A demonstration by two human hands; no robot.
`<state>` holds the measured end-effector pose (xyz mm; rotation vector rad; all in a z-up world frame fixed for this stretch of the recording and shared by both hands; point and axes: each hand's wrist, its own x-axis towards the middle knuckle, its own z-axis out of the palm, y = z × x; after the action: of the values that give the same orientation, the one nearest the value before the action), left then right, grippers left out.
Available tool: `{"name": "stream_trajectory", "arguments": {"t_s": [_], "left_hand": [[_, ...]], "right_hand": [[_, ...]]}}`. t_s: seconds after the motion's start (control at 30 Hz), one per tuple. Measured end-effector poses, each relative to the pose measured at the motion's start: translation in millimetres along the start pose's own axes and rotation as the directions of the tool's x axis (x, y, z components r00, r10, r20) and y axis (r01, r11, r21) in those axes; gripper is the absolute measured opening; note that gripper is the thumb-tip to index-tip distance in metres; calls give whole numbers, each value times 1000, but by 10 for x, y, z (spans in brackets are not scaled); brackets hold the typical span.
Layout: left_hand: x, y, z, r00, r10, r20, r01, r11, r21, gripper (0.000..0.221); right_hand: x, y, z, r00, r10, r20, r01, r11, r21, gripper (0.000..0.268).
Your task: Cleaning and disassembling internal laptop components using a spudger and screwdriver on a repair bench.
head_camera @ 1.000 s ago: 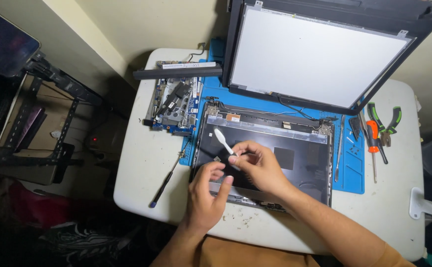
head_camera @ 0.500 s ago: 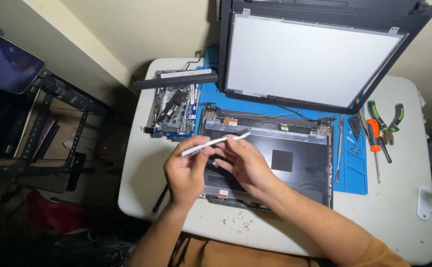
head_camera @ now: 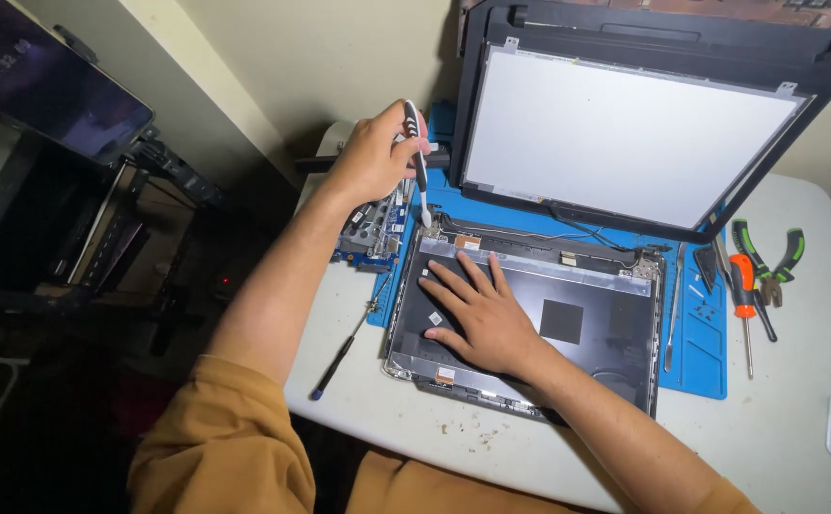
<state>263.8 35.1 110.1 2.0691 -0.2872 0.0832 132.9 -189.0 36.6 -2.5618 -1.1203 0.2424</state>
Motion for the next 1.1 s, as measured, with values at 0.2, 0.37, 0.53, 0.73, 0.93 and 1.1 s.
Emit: {"name": "stream_trajectory", "arguments": {"t_s": [0.2, 0.37, 0.53, 0.73, 0.93, 1.1], "left_hand": [[221, -38, -35, 998, -59, 16, 59, 998, -5, 13], [284, -221, 125, 994, -113, 3, 112, 990, -80, 11], [290, 12, -55, 964, -265, 15, 266, 963, -48, 7], [259, -111, 26, 966, -256, 33, 257, 963, -84, 5], [213, -228, 97, 985, -151, -79, 137, 977, -163, 12], [237, -194, -98, 984, -135, -114, 119, 983, -136, 11]], "right_hand": [[55, 142, -32, 999, 17, 43, -16, 999, -31, 92], [96, 339, -48, 999, -44, 20, 45, 998, -40, 85], [84, 472, 94, 951, -255, -177, 242, 966, -93, 81], [96, 467, 82, 951, -252, -177, 238, 967, -94, 81], [91, 396, 18, 994, -101, -40, 99, 994, -48, 81], [88, 386, -6, 994, -100, -41, 99, 995, -22, 81]]}}
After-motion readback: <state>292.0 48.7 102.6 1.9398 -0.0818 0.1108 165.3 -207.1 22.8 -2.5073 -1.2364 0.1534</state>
